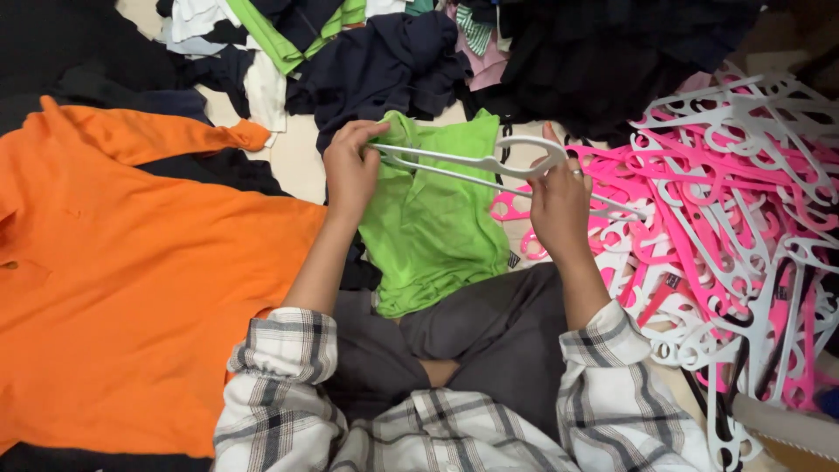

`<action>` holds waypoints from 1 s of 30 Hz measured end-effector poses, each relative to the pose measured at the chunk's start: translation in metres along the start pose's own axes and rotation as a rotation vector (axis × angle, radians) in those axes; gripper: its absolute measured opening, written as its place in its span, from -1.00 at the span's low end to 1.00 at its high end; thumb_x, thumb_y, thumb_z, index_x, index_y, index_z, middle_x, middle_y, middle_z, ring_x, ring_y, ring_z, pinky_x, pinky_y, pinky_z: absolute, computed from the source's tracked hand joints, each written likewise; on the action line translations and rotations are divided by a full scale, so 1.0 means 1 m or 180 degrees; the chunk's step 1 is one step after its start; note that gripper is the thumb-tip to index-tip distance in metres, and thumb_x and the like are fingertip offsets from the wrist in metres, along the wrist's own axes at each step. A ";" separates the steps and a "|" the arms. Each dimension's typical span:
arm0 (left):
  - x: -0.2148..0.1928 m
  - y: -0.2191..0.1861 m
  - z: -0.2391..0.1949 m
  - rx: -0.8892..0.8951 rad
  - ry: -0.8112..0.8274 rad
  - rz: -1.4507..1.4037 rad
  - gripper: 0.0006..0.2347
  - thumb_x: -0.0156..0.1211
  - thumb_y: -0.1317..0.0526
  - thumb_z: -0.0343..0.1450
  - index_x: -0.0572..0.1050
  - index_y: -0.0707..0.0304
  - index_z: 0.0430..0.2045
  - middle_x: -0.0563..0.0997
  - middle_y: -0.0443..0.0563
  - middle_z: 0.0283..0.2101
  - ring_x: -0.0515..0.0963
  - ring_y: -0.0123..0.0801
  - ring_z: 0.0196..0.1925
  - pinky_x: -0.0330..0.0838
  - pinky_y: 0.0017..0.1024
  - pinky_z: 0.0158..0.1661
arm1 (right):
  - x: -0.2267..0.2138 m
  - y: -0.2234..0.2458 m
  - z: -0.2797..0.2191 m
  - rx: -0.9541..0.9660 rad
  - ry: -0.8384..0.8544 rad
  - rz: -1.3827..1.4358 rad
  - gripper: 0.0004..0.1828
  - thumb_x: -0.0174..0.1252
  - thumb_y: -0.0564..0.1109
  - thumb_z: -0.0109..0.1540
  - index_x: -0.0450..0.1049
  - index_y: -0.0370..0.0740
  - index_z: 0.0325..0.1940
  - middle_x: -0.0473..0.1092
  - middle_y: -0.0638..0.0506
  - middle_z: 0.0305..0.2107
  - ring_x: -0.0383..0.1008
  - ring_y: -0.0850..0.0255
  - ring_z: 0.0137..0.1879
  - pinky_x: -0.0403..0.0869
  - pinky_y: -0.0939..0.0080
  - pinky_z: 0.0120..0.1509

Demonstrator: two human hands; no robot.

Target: The person sits on the floor surrounded by piles of clothes and hangers. They pick up various shirts, including black, blue, white, and orange ones, place them on hangers, and set them aside.

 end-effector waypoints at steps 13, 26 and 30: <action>0.016 -0.083 -0.055 0.0746 -0.0016 0.0104 -0.57 0.11 0.60 0.24 0.65 0.17 -0.08 0.64 0.20 -0.09 0.59 0.12 0.04 0.48 -0.06 0.10 | 0.002 0.072 -0.017 0.0372 0.0188 -0.0081 -0.41 0.10 -0.40 0.29 0.20 -0.42 0.43 0.52 -0.24 -0.24 0.45 -0.16 -0.06 0.34 -0.09 0.03; -0.059 -0.137 -0.019 0.1981 0.0611 0.2020 -0.74 0.36 0.12 0.41 0.60 0.04 -0.04 0.54 -0.07 -0.06 0.52 -0.14 0.01 0.31 -0.08 0.07 | -0.029 0.076 0.000 0.0029 -0.0040 0.2433 -0.73 0.19 -0.37 0.24 0.41 -0.23 0.00 0.38 -0.06 -0.16 0.45 0.09 -0.06 0.54 0.12 0.03; -0.090 -0.103 -0.011 0.1105 0.1683 0.2072 -0.85 0.22 0.04 0.49 0.58 0.04 -0.28 0.58 0.04 -0.48 0.63 0.16 -0.36 0.46 0.05 -0.29 | -0.030 0.091 0.012 -0.0888 -0.0605 0.1951 -0.63 0.24 -0.24 0.33 0.42 -0.33 0.22 0.38 -0.22 -0.02 0.35 -0.21 0.23 0.24 -0.19 0.44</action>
Point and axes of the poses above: each hand's wrist, its own z-axis towards the middle knuckle, its own x-axis out of the palm, y = z × x, the point moved 1 cm from there along z, towards the middle knuckle
